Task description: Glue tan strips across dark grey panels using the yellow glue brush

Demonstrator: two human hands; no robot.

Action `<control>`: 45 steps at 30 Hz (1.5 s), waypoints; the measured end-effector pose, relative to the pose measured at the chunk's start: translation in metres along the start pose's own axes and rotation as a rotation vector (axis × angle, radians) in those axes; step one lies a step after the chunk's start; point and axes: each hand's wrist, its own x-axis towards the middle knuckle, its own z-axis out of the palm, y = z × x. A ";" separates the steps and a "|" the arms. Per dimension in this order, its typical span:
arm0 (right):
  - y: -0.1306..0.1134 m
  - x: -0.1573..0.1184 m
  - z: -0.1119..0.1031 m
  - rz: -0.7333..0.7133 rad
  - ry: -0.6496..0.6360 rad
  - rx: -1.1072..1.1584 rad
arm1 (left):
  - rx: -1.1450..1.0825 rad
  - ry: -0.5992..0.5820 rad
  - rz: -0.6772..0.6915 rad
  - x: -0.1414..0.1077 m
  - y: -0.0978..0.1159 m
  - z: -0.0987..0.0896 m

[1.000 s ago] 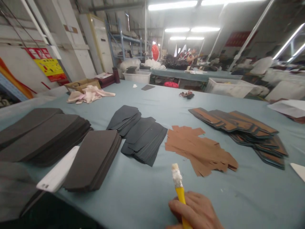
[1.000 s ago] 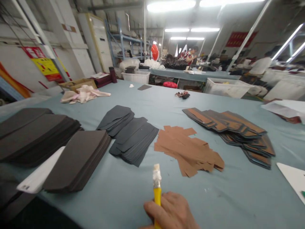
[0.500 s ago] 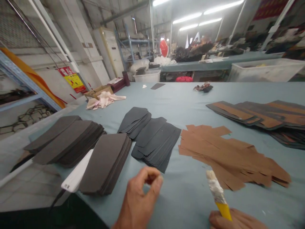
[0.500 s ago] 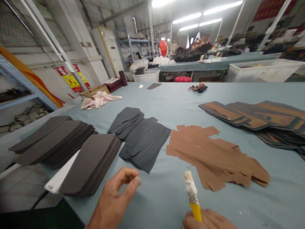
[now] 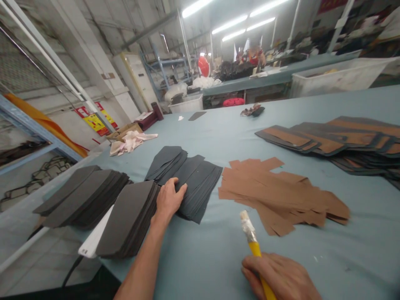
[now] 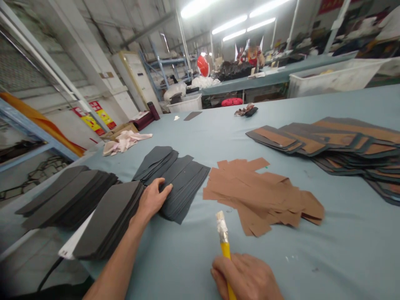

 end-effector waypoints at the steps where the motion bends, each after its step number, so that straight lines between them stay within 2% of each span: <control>1: 0.000 -0.001 0.002 0.007 0.015 0.004 | 0.010 -0.016 0.003 0.002 -0.001 -0.001; 4: -0.001 -0.001 0.004 0.024 0.044 0.012 | 0.034 -0.037 0.033 0.006 0.000 -0.003; 8: -0.002 0.005 -0.001 0.043 0.006 0.026 | 0.078 -0.008 0.065 0.009 0.008 -0.008; 13: -0.003 0.010 -0.006 0.098 0.056 0.042 | 0.127 0.083 0.128 0.000 0.027 -0.030; 16: 0.000 0.008 -0.011 0.153 0.096 0.012 | 0.133 0.106 0.232 -0.035 0.039 -0.048; 19: 0.005 0.005 -0.018 0.224 0.138 -0.032 | 0.121 0.025 0.361 -0.096 0.049 -0.056; 23: 0.011 0.002 -0.025 0.303 0.183 -0.103 | 0.055 -0.122 0.495 -0.178 0.060 -0.045; 25: 0.011 0.002 -0.026 0.327 0.190 -0.123 | -0.031 -0.206 0.538 -0.204 0.069 -0.035; 27: 0.010 0.002 -0.026 0.344 0.186 -0.137 | -0.134 -0.261 0.549 -0.218 0.080 -0.029; 30: 0.008 0.003 -0.026 0.351 0.172 -0.159 | -0.340 -0.310 0.497 -0.218 0.091 -0.030; 32: 0.008 0.003 -0.028 0.349 0.169 -0.170 | -0.404 -0.313 0.525 -0.210 0.088 -0.036; 35: 0.010 0.004 -0.031 0.353 0.180 -0.181 | -0.323 -0.298 0.667 -0.197 0.069 -0.042; 39: 0.010 0.004 -0.033 0.355 0.161 -0.159 | -0.196 -0.251 0.666 -0.198 0.046 -0.038; 45: 0.008 0.003 -0.027 0.349 0.104 -0.102 | -0.135 -0.254 0.670 -0.217 0.055 -0.026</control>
